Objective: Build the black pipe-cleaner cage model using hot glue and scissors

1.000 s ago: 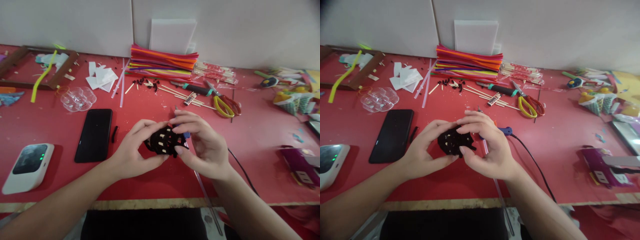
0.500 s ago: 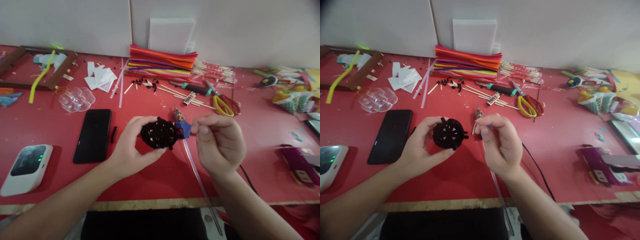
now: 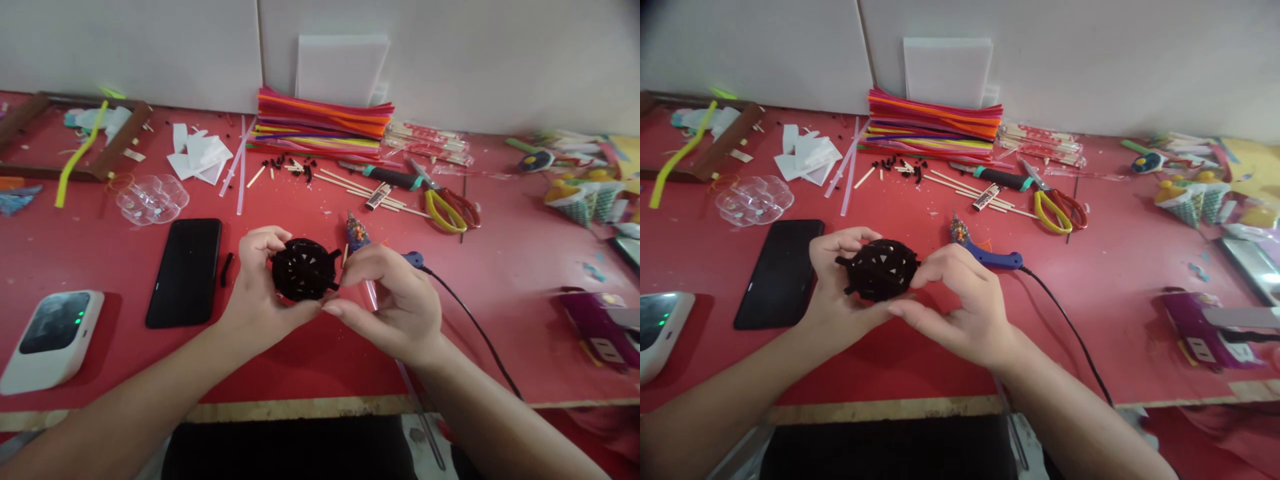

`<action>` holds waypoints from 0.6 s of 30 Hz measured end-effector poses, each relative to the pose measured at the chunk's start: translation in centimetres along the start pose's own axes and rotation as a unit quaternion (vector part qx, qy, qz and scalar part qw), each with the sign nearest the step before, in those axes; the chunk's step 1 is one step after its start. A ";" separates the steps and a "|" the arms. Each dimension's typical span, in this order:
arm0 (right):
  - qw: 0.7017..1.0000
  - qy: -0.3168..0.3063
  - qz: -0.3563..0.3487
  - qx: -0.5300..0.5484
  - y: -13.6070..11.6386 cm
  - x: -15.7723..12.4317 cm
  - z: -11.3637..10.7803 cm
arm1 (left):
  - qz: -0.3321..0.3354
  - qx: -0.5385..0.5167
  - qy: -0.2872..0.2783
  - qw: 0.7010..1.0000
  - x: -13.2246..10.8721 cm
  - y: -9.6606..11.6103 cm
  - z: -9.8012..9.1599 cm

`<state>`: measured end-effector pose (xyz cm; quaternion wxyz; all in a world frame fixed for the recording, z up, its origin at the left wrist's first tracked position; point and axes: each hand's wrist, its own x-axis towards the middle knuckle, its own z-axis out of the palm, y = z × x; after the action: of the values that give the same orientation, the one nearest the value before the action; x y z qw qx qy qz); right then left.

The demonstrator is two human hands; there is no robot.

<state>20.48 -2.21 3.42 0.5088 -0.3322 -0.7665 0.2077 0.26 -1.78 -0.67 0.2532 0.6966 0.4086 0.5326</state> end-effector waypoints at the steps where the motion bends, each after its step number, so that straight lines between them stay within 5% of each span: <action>1: 1.000 -0.004 -0.003 -0.005 -0.1 0.1 0.1 | 0.007 -0.005 -0.004 1.000 -0.1 -0.1 0.1; 8: 1.000 -0.002 0.001 0.020 -0.5 0.2 0.1 | -0.084 -0.142 -0.056 0.985 -0.6 0.0 1.0; 18: 0.999 -0.011 0.030 0.035 -0.5 0.1 -0.7 | -0.026 -0.131 -0.143 0.981 0.1 0.7 0.1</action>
<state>20.94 -2.49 4.10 0.5051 -0.3348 -0.7541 0.2534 0.56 -2.09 -0.07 0.4118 0.7155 0.3128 0.4696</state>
